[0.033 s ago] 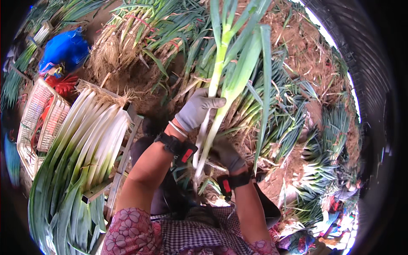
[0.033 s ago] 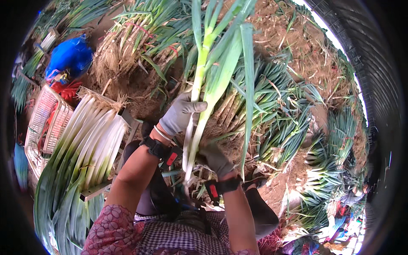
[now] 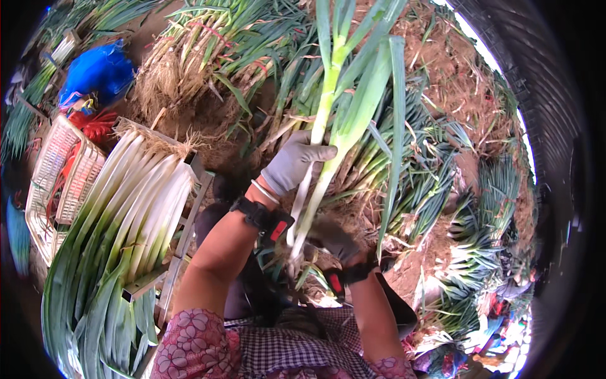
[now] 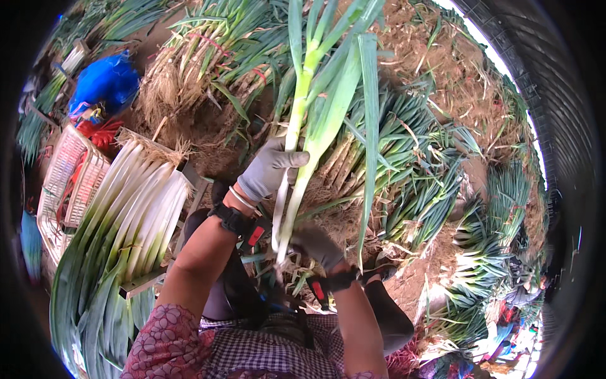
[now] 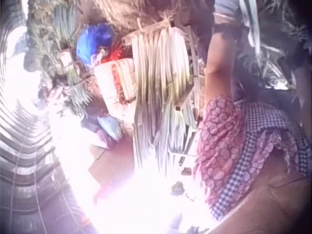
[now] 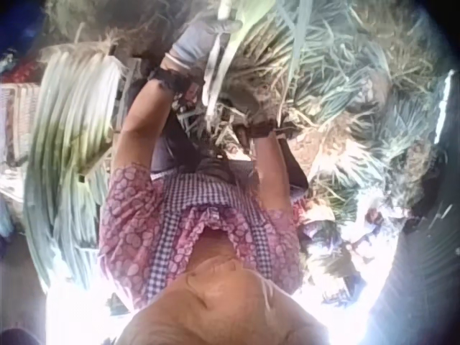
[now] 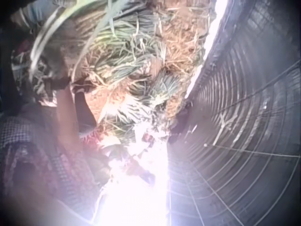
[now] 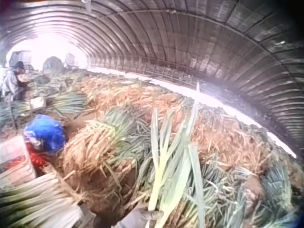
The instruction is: The person gathers scallions from a pile, trims the roots and leaves with a knife, and peels away the outer layers by hand. They then bundle the cleaned scallions together with red ties and stack them onto a metal rack.
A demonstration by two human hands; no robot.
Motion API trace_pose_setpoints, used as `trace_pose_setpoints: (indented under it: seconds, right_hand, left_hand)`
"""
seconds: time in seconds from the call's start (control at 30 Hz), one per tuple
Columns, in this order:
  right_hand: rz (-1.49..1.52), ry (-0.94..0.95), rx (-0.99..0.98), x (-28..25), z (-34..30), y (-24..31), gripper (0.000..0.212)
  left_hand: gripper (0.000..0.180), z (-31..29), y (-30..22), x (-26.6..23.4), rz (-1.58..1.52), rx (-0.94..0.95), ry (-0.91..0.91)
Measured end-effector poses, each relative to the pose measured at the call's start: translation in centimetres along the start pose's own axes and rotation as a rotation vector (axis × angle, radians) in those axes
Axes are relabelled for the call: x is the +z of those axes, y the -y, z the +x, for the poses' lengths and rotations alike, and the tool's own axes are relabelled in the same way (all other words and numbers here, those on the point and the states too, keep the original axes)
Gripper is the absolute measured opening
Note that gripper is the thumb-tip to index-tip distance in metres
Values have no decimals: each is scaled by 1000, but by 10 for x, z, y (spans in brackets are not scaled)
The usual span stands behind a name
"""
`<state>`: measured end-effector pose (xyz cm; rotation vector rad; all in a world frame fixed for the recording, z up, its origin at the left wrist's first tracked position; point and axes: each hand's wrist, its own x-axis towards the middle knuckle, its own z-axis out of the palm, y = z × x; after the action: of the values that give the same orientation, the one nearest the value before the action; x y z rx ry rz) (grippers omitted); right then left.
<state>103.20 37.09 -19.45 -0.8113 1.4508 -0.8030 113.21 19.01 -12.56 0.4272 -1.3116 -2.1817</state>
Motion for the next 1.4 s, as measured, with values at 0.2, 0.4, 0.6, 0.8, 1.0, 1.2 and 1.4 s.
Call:
trace_pose_setpoints:
  seconds: [0.2,0.4,0.6,0.8,1.0,1.2,1.4]
  right_hand:
    - [-1187,259,374,-1,-88,-132,38]
    - [-402,-353,-222,-4,-39,-41,31]
    - [53,-293,15,-5,-51,-9,25]
    - [-26,-4,-138,-8,-63,15,22]
    - [762,-227,-22,13,-125,-3,34]
    - [516,-516,-21,12,-114,10,22]
    - [-921,-721,-494,27,-179,-13,17]
  left_hand:
    - [17,9,-4,-6,-88,37,-126]
    - [12,16,3,-14,-129,138,-305]
    - [26,19,2,-15,-166,28,-244]
    - [24,23,35,-8,-231,-197,-194]
    - [8,40,51,-22,-330,-216,-537]
    - [12,12,75,28,-429,-336,-242]
    - [3,52,92,-2,-357,-252,-672]
